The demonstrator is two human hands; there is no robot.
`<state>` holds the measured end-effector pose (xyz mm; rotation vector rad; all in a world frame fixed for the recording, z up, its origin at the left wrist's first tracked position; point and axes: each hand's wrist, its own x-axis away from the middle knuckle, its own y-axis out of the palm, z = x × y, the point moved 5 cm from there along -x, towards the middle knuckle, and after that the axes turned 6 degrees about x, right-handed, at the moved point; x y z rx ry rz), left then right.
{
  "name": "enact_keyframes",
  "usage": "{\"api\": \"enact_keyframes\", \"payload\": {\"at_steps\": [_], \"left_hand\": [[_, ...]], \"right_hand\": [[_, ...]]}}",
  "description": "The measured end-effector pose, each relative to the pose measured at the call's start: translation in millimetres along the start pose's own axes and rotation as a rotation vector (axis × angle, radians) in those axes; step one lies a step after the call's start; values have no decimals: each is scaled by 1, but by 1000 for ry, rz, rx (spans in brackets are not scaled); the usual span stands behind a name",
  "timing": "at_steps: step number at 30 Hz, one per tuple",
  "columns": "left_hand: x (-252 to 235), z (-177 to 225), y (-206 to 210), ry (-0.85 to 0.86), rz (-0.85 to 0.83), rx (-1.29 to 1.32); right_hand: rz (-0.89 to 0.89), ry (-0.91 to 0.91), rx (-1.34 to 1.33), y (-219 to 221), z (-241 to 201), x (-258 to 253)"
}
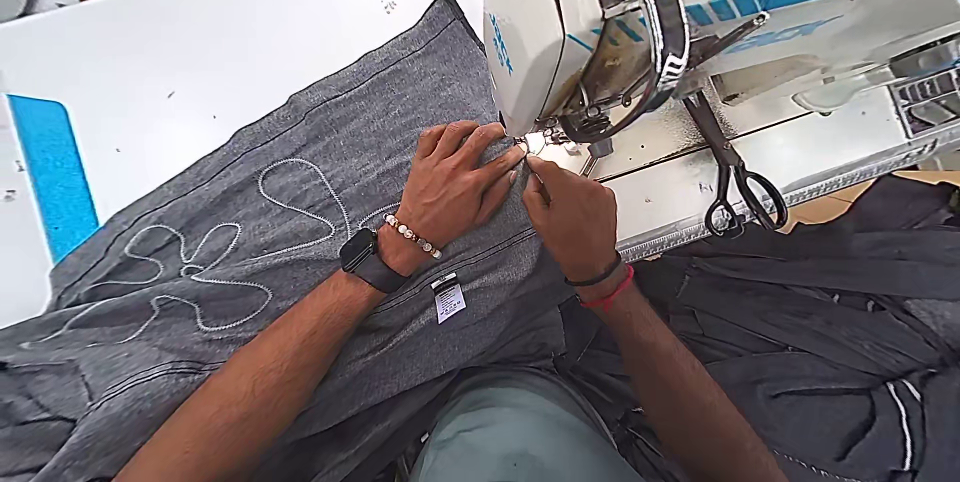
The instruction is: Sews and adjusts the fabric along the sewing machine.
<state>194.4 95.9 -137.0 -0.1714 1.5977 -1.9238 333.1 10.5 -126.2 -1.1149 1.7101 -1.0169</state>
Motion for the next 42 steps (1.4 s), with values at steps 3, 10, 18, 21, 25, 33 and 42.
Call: {"api": "enact_keyframes", "payload": {"at_steps": [3,10,18,21,25,33,42], "left_hand": [[0,3,-5,8,45,10],[-2,1,-6,46,38,12],[-4,0,-9,56,45,-2],[-3,0,-10,61,36,-12],[6,12,-17,74,-76,76],[23,31,0,13,-53,70],[17,25,-7,20,24,96]], "right_hand": [[-66,-92,174,1,-11,5],[-75,-135,196,1,-13,8],[-170,-135,260,-3,-21,-2],[-196,-120,285,-3,-24,-4],[-170,-74,232,-6,-17,-1],[-122,-93,-170,-38,9,112],[-1014,-196,-148,13,-9,155]]}}
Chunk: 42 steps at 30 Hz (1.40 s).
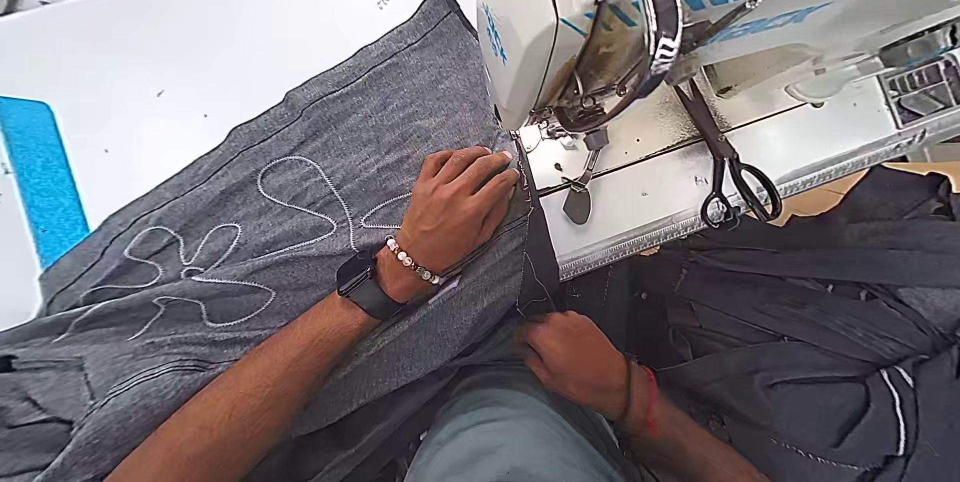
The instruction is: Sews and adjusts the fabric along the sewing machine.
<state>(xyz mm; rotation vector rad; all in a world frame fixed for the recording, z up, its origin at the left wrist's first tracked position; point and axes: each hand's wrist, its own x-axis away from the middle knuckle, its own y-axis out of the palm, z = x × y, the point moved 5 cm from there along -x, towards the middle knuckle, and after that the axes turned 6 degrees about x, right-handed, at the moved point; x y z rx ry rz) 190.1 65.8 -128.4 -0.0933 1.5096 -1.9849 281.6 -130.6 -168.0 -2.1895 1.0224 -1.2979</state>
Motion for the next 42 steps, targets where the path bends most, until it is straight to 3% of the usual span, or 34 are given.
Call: {"api": "enact_keyframes", "payload": {"at_steps": [3,5,8,12,17,27,29,32,37,42], "left_hand": [[-3,-2,-3,-37,-12,11],[-6,-4,-3,-39,-19,2],[-5,-7,-1,-53,-31,-10],[-4,-9,0,-60,-52,-28],[-6,-9,3,-115,-65,-93],[-11,-19,1,-44,-28,-99],[-18,-26,-2,61,12,-114],[-16,-17,-8,187,-63,-49],[0,-2,-7,-83,-45,161],[1,-4,3,-8,-55,12]], "right_hand": [[697,13,-151,-84,-7,4],[953,159,-105,-122,6,-12],[951,333,-115,-133,22,-45],[913,399,-42,-128,15,-53],[1031,251,171,-122,13,-52],[849,129,370,-134,4,-64],[872,125,382,-139,5,-69],[898,121,328,-138,10,-66],[962,249,-69,-135,32,-42],[960,363,-87,-134,23,-48]]}}
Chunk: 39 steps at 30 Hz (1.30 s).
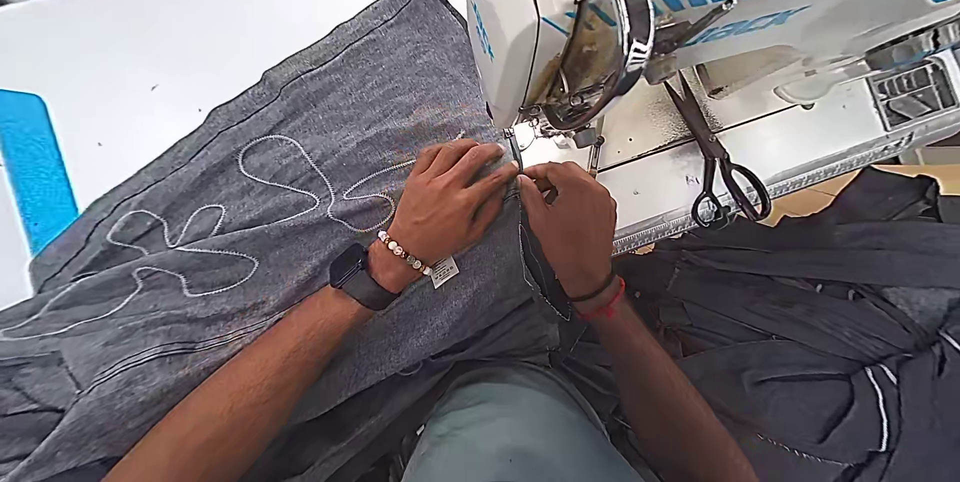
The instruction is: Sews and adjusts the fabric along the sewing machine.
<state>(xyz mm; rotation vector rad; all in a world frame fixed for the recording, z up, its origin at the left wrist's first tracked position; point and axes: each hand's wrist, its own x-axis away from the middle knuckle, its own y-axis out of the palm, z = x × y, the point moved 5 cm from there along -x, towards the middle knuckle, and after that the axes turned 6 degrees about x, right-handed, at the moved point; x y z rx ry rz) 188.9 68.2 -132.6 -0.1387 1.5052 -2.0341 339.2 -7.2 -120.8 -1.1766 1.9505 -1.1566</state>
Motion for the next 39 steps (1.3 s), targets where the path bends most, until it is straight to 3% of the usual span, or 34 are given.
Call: {"api": "enact_keyframes", "payload": {"at_steps": [2,5,8,15,18,19,22,23,27,31,34,39], "left_hand": [[-3,-4,0,-21,-22,-57],[-5,-4,-1,-28,-5,-98],[-5,1,-3,70,-25,-35],[-3,-2,1,156,-66,52],[-1,-2,3,141,-31,40],[-2,-1,4,129,-31,37],[-2,6,1,116,-45,24],[-3,6,-1,121,-42,21],[0,7,-1,126,-28,12],[-2,4,-3,107,-8,-10],[-3,5,-2,114,-13,24],[-4,2,-1,139,-25,22]], "right_hand": [[27,-33,46,0,-4,-3],[132,-247,116,3,-7,2],[77,-407,167,4,-7,14],[45,-381,101,-4,32,118],[161,-252,193,-30,65,118],[88,-203,260,-39,68,110],[-380,-165,360,-47,57,91],[-372,-186,341,-49,47,82],[-8,-177,70,-30,15,32],[128,-233,106,3,13,24],[159,-327,200,7,17,44],[41,-343,280,2,13,40]]}}
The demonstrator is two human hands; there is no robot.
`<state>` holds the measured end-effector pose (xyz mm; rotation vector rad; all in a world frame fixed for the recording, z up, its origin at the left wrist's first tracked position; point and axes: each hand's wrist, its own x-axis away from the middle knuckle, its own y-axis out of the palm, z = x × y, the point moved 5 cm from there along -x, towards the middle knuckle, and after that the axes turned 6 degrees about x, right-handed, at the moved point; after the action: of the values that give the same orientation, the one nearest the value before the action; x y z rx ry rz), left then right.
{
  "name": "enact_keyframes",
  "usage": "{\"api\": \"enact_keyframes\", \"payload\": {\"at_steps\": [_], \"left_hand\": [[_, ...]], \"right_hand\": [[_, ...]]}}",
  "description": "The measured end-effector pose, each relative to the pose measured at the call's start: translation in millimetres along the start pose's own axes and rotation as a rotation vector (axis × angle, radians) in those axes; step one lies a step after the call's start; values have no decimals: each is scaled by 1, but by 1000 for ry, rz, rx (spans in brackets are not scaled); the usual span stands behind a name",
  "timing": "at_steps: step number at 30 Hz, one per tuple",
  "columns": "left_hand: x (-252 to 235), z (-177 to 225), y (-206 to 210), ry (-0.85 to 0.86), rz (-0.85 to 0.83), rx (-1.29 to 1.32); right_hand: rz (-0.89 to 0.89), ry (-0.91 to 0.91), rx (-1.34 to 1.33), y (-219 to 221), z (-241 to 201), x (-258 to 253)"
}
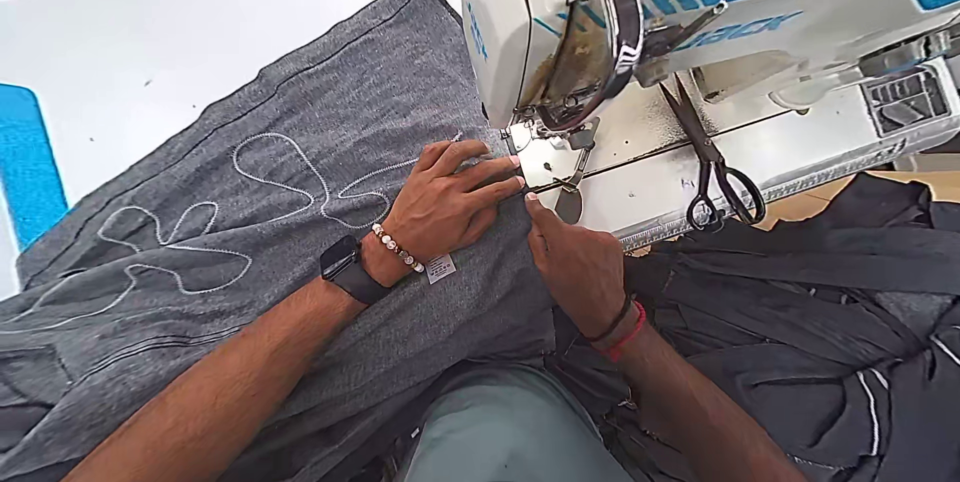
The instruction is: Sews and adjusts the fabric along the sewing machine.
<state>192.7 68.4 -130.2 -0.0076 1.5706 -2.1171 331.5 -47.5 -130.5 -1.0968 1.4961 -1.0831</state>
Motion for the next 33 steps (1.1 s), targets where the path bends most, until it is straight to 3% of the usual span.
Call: {"api": "enact_keyframes", "payload": {"at_steps": [6,13,16,18,20,22,26,33], "left_hand": [[-8,-24,-4,-33,37,-59],[-27,-64,-23,165,81,-140],[-24,-30,-29,-26,-17,-236],[-13,0,-22,-245,-25,-57],[-1,8,-11,-396,70,170],[10,2,-3,-382,81,218],[8,-5,1,-310,7,13],[6,-15,1,-256,-18,-29]], "right_hand": [[-105,9,4,-4,0,-37],[-87,68,19,-1,-10,-68],[-60,118,24,2,-12,-69],[-14,147,22,4,-13,-63],[51,187,-47,5,-13,-58],[39,229,-162,4,-10,-53],[18,220,-235,0,1,-53],[-10,167,-15,3,-7,-44]]}}
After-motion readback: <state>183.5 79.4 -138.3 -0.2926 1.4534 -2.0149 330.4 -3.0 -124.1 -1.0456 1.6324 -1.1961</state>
